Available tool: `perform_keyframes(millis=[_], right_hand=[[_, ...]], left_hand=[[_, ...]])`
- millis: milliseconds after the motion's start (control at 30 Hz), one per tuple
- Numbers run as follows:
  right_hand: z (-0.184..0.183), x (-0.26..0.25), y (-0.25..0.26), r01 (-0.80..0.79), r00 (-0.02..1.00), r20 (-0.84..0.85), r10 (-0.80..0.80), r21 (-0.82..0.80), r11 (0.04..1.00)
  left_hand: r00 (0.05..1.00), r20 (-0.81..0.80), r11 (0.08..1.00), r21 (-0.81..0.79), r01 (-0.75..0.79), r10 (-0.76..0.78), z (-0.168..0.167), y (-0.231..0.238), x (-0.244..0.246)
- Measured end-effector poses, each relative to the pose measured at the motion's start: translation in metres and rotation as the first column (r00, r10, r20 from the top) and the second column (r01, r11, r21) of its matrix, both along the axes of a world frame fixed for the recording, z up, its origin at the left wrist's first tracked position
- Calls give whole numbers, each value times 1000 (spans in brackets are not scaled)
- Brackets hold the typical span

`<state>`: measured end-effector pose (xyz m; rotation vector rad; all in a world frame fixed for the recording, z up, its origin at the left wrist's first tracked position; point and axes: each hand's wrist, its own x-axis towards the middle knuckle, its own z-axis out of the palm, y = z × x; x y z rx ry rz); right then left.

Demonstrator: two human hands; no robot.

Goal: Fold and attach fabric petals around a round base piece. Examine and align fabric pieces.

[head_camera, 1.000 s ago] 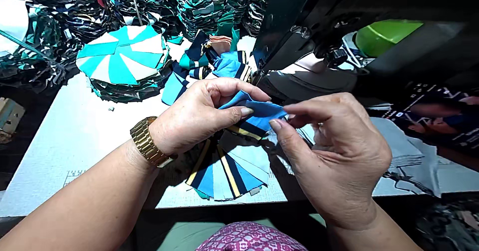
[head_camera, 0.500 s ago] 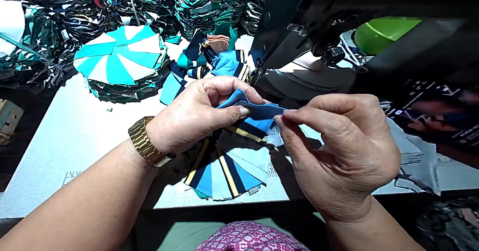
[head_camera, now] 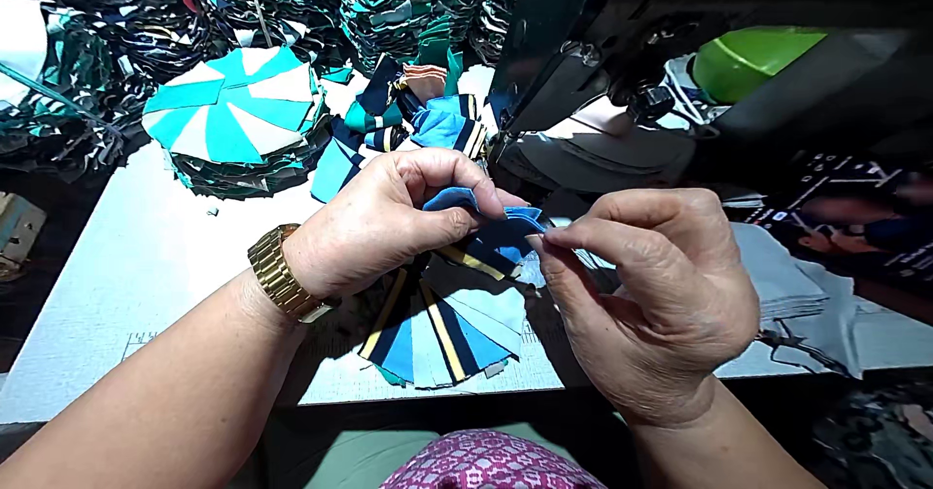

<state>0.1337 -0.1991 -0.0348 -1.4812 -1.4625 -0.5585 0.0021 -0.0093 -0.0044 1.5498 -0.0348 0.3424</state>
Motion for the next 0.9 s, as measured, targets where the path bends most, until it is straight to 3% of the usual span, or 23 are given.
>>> perform_keyframes(millis=[367, 667, 900], right_hand=[[-2, 0, -2, -7, 998, 64, 6, 9, 1000], [-5, -1, 0, -102, 990, 98, 106, -51, 994], [-4, -2, 5, -91, 990, -117, 84, -59, 994]], left_hand=[[999, -36, 1000, 4, -6, 6, 0, 0, 0], [997, -70, 1000, 7, -18, 18, 1, 0, 2], [994, -114, 999, -39, 1, -6, 3, -1, 0]])
